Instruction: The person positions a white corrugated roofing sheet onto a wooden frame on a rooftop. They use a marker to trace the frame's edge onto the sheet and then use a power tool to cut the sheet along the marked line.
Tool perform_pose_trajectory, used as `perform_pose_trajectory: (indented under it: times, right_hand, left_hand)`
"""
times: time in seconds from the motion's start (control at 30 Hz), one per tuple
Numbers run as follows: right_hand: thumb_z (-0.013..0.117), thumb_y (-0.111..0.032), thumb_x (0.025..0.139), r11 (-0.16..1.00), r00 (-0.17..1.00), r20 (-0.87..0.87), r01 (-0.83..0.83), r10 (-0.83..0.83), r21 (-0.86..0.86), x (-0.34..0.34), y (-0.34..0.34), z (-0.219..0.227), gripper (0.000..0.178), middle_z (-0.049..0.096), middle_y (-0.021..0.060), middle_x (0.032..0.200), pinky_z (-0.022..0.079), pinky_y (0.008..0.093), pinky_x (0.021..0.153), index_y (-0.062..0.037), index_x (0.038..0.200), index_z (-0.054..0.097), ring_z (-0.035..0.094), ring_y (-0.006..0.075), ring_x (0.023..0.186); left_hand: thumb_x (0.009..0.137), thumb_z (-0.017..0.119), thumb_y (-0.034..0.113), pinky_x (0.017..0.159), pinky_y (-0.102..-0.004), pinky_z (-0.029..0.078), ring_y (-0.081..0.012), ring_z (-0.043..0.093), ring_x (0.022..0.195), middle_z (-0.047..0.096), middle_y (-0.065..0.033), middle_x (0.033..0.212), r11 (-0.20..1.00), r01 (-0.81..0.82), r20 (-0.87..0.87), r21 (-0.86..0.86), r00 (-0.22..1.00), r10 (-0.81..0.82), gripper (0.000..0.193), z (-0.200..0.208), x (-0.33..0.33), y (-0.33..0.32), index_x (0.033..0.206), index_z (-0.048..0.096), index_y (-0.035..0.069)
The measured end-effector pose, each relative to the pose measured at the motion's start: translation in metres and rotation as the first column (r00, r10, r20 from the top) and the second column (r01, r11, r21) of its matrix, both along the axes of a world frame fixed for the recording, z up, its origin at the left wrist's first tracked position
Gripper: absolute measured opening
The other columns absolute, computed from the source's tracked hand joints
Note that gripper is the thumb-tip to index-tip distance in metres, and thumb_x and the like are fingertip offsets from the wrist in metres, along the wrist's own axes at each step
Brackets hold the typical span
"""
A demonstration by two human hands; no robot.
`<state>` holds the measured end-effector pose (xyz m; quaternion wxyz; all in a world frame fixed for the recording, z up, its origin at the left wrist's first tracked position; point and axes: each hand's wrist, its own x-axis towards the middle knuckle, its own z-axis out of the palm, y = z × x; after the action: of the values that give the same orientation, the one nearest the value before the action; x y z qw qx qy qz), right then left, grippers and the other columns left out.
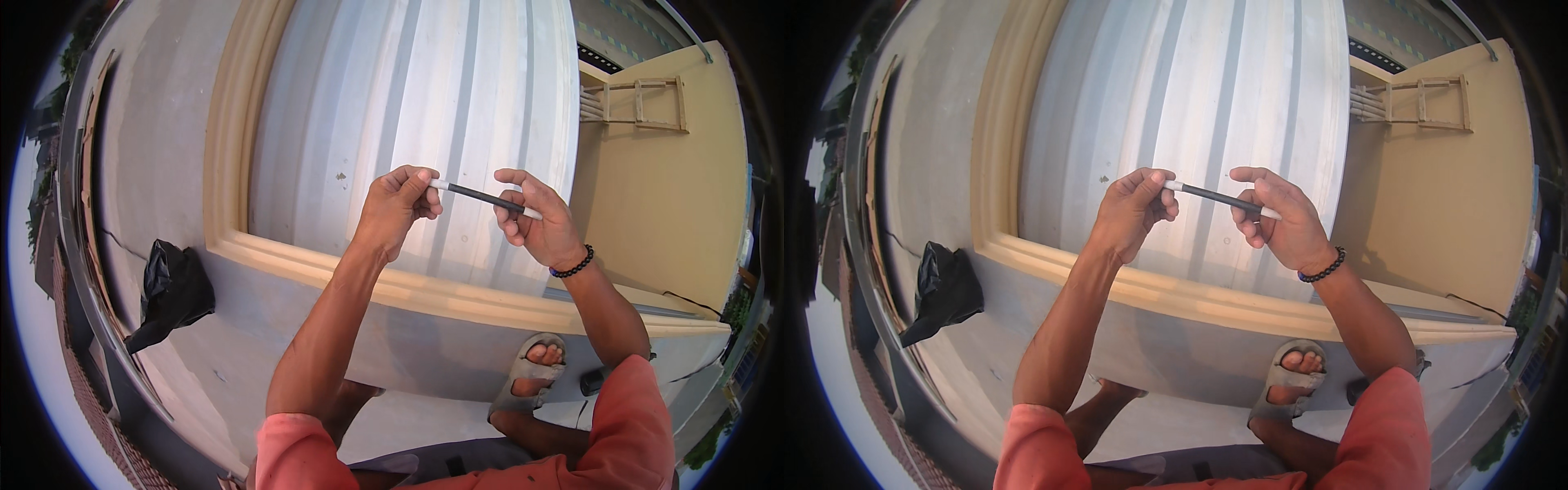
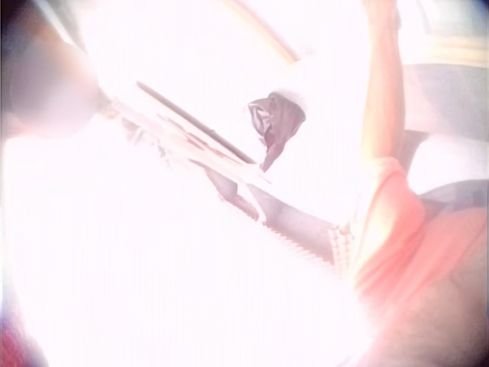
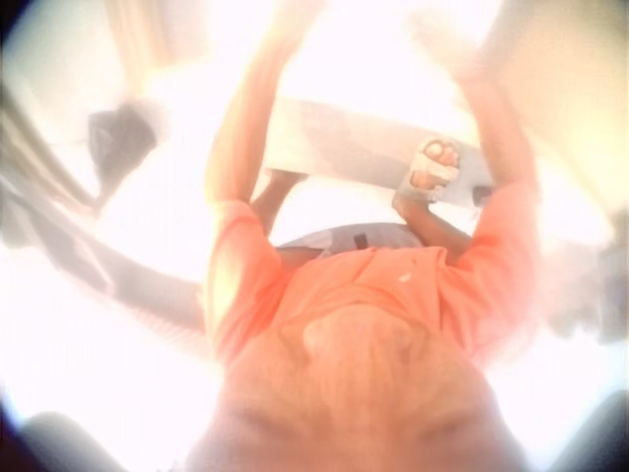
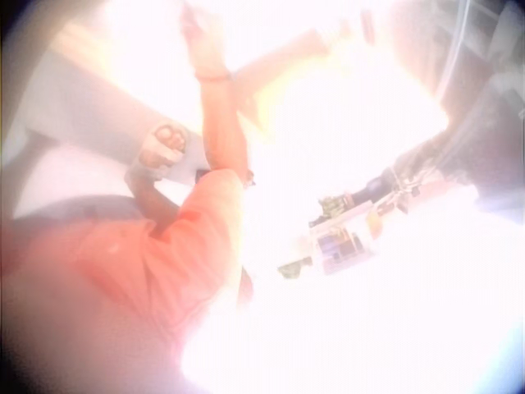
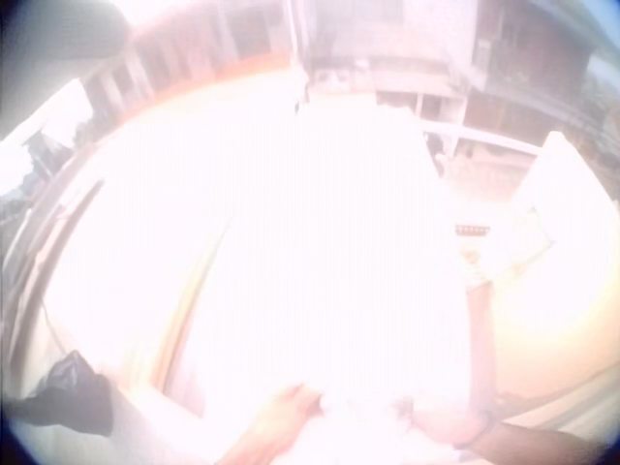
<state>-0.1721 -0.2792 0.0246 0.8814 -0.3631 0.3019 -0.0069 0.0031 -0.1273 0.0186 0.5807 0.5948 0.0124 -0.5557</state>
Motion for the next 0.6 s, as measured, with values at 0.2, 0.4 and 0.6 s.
perform_pose_trajectory:
  times: [0.2,0.4,0.6]
  right_hand:
    - [0.054,-0.032,0.098,0.985,0.995,0.057,0.089,-0.081,-0.146,0.003,0.016,-0.010,0.038,0.060,0.0036,0.077,0.044,0.0220,0.051,0.0000,0.117,0.056,0.054,0.0086,0.061]
    - [0.049,-0.037,0.100,0.967,0.999,-0.027,-0.047,0.042,-0.251,0.011,0.019,-0.013,0.036,0.054,0.0018,0.061,0.036,0.0217,0.042,-0.0033,0.091,0.057,0.046,0.0075,0.047]
    - [0.045,-0.021,0.102,0.689,0.976,0.005,0.159,-0.219,-0.708,0.012,-0.039,0.019,0.023,0.060,0.0052,0.070,0.044,0.0221,0.046,-0.0027,0.105,0.058,0.055,0.0101,0.053]
  left_hand:
    - [0.096,0.058,0.023,0.071,-0.0289,0.049,-0.0128,0.058,0.071,0.062,-0.0039,0.074,0.991,0.128,0.087,-0.026,0.988,-0.125,0.023,0.001,-0.023,0.009,0.098,0.063,0.001]
    - [0.097,0.055,0.032,0.060,-0.0273,0.042,-0.0101,0.048,0.062,0.053,-0.0011,0.064,0.872,0.455,0.415,0.181,0.769,-0.487,0.034,0.009,-0.036,0.020,0.092,0.065,0.000]
    - [0.098,0.055,0.028,0.066,-0.0277,0.045,-0.0106,0.052,0.067,0.057,-0.0036,0.069,0.857,0.461,0.395,0.229,0.761,-0.515,0.029,0.018,-0.029,0.066,0.095,0.063,0.000]
